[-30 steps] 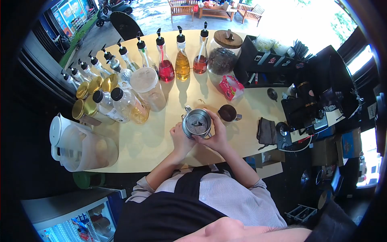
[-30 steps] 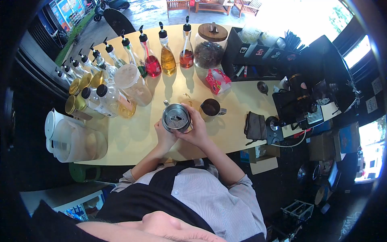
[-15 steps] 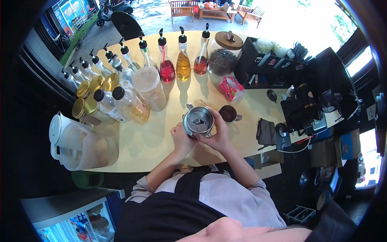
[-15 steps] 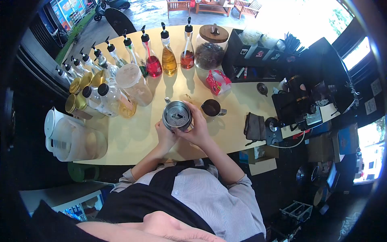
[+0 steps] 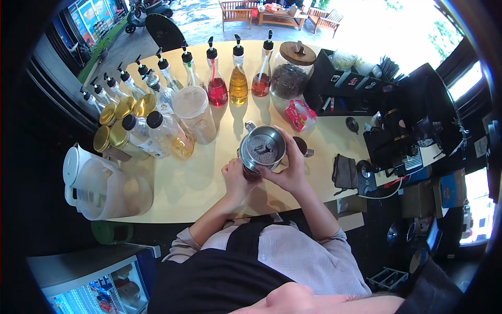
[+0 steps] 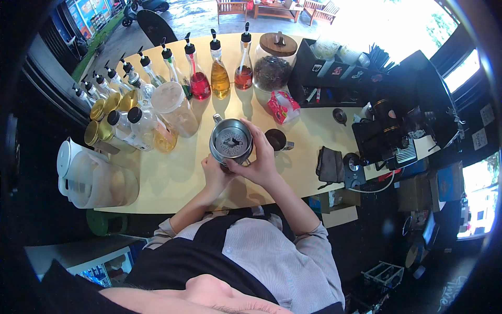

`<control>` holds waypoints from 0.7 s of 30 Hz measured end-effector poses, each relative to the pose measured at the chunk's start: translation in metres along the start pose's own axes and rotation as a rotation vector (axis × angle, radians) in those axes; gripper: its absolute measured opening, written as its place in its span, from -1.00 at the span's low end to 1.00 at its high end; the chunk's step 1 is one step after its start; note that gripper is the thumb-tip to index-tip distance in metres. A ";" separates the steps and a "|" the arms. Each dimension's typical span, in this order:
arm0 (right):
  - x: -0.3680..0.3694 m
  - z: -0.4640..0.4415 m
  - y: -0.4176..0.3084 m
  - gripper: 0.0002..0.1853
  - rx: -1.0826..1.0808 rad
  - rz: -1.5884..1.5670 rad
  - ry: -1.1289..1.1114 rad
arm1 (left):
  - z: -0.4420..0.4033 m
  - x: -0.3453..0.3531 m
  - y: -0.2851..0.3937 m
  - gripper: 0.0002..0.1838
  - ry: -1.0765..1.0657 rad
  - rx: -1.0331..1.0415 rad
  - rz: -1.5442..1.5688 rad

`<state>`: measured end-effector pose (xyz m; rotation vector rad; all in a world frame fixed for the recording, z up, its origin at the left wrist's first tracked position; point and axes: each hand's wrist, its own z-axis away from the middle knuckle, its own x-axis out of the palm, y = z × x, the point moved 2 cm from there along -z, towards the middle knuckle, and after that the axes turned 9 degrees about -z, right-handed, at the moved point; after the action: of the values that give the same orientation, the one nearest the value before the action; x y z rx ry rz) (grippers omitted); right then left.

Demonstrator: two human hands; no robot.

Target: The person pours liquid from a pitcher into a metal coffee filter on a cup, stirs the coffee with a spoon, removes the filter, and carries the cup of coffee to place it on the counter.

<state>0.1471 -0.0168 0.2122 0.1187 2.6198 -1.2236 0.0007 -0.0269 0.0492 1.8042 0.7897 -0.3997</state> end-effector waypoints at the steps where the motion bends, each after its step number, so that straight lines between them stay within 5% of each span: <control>1: -0.001 -0.003 -0.002 -0.09 0.011 -0.026 0.006 | -0.001 -0.003 0.003 -0.27 -0.028 -0.002 -0.005; 21: -0.005 -0.014 -0.006 -0.04 0.000 0.001 -0.069 | -0.003 -0.010 0.011 -0.19 -0.033 0.075 -0.154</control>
<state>0.1486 -0.0102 0.2268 0.0768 2.5604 -1.2053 0.0001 -0.0295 0.0641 1.8076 0.9042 -0.5644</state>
